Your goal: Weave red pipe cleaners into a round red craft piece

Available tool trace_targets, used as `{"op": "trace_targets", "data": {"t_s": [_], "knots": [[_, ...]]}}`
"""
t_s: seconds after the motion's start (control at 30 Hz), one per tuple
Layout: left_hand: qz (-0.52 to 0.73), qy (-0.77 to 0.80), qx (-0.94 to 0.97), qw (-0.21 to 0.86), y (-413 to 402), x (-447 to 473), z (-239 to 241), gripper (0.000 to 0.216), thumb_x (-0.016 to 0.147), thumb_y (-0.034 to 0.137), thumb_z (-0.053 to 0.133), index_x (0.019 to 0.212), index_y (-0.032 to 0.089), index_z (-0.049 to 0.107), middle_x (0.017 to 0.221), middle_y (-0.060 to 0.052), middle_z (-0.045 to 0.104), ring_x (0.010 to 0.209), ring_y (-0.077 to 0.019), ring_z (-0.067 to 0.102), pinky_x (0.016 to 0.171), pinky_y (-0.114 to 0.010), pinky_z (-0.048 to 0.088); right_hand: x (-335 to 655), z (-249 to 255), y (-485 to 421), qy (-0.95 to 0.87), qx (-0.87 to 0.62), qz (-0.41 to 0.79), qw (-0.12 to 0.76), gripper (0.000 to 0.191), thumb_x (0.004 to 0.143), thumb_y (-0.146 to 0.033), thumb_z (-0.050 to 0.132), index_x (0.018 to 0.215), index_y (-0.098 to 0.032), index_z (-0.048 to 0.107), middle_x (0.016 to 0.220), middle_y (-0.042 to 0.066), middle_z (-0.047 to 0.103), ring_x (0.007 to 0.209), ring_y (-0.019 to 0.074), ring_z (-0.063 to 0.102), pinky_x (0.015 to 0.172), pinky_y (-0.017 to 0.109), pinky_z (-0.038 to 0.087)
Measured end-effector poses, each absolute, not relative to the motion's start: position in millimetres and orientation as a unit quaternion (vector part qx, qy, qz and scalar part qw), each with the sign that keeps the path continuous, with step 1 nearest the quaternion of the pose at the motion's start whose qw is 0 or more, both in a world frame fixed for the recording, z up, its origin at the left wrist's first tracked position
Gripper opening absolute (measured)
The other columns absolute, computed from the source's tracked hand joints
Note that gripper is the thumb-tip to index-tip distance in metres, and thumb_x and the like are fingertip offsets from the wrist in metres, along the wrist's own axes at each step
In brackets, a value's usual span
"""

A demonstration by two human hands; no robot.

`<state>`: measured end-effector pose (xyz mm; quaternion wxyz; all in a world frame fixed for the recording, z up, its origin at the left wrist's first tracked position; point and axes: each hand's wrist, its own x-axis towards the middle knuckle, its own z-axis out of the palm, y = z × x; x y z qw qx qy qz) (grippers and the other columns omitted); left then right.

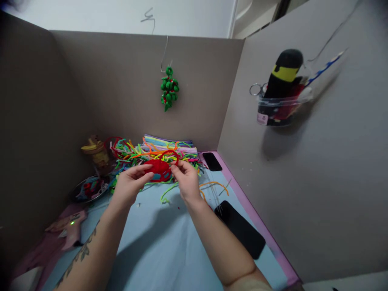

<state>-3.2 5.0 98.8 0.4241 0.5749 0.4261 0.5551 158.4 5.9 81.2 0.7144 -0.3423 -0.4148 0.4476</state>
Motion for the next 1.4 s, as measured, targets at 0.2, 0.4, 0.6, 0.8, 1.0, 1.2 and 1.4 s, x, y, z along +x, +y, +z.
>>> {"op": "trace_targets", "data": {"t_s": [0.2, 0.4, 0.6, 0.8, 1.0, 1.2, 1.4], "knots": [[0.573, 0.406, 0.587, 0.403, 7, 0, 94, 0.033, 0.067, 0.033, 0.074, 0.095, 0.016, 0.072, 0.076, -0.004, 0.070, 0.060, -0.0120, 0.059, 0.053, -0.021, 0.048, 153, 87, 0, -0.405, -0.316, 0.492, 0.703, 0.028, 0.064, -0.029, 0.074, 0.079, -0.019, 0.053, 0.057, -0.008, 0.053, 0.038, 0.0029, 0.036, 0.036, 0.016, 0.025], [0.563, 0.384, 0.606, 0.410, 4, 3, 98, 0.038, 0.066, 0.029, 0.075, 0.101, 0.016, 0.069, 0.096, -0.007, 0.072, 0.081, -0.0181, 0.066, 0.072, -0.028, 0.054, 156, 87, 3, -0.368, -0.322, 0.503, 0.713, 0.033, 0.063, -0.028, 0.074, 0.080, -0.020, 0.047, 0.057, -0.009, 0.055, 0.031, 0.0007, 0.034, 0.031, 0.014, 0.020], [0.557, 0.361, 0.602, 0.443, 2, 8, 99, 0.039, 0.065, 0.027, 0.076, 0.102, 0.016, 0.069, 0.100, -0.008, 0.072, 0.086, -0.0208, 0.068, 0.077, -0.032, 0.055, 160, 87, 6, -0.351, -0.329, 0.553, 0.680, 0.038, 0.060, -0.030, 0.076, 0.080, -0.021, 0.045, 0.056, -0.010, 0.052, 0.030, -0.0001, 0.031, 0.030, 0.013, 0.015], [0.551, 0.347, 0.567, 0.504, 1, 8, 96, 0.042, 0.067, 0.030, 0.075, 0.106, 0.017, 0.068, 0.104, -0.009, 0.071, 0.089, -0.0215, 0.067, 0.077, -0.031, 0.055, 162, 88, 6, -0.393, -0.340, 0.526, 0.673, 0.037, 0.062, -0.029, 0.074, 0.083, -0.021, 0.045, 0.056, -0.009, 0.053, 0.034, 0.0017, 0.031, 0.032, 0.015, 0.018], [0.559, 0.344, 0.511, 0.555, 4, 10, 94, 0.045, 0.058, 0.024, 0.081, 0.100, 0.015, 0.067, 0.096, -0.010, 0.072, 0.083, -0.0210, 0.068, 0.070, -0.030, 0.056, 167, 84, 9, -0.461, -0.346, 0.520, 0.630, 0.036, 0.066, -0.029, 0.070, 0.091, -0.022, 0.044, 0.060, -0.008, 0.054, 0.040, 0.0053, 0.038, 0.037, 0.017, 0.027], [0.592, 0.374, 0.484, 0.525, 5, 13, 94, 0.046, 0.058, 0.024, 0.079, 0.100, 0.013, 0.065, 0.088, -0.008, 0.073, 0.076, -0.0190, 0.068, 0.072, -0.031, 0.054, 167, 79, 2, -0.506, -0.436, 0.188, 0.720, 0.023, 0.077, -0.024, 0.062, 0.095, -0.022, 0.048, 0.081, -0.001, 0.056, 0.066, 0.0116, 0.053, 0.059, 0.024, 0.044], [0.574, 0.407, 0.580, 0.409, 4, 16, 87, 0.033, 0.067, 0.022, 0.070, 0.098, 0.015, 0.068, 0.094, -0.007, 0.071, 0.082, -0.0180, 0.066, 0.076, -0.029, 0.053, 158, 80, -12, -0.765, -0.410, 0.008, 0.496, 0.017, 0.089, -0.018, 0.046, 0.095, -0.019, 0.062, 0.088, 0.007, 0.063, 0.085, 0.0194, 0.058, 0.078, 0.032, 0.045]]}}
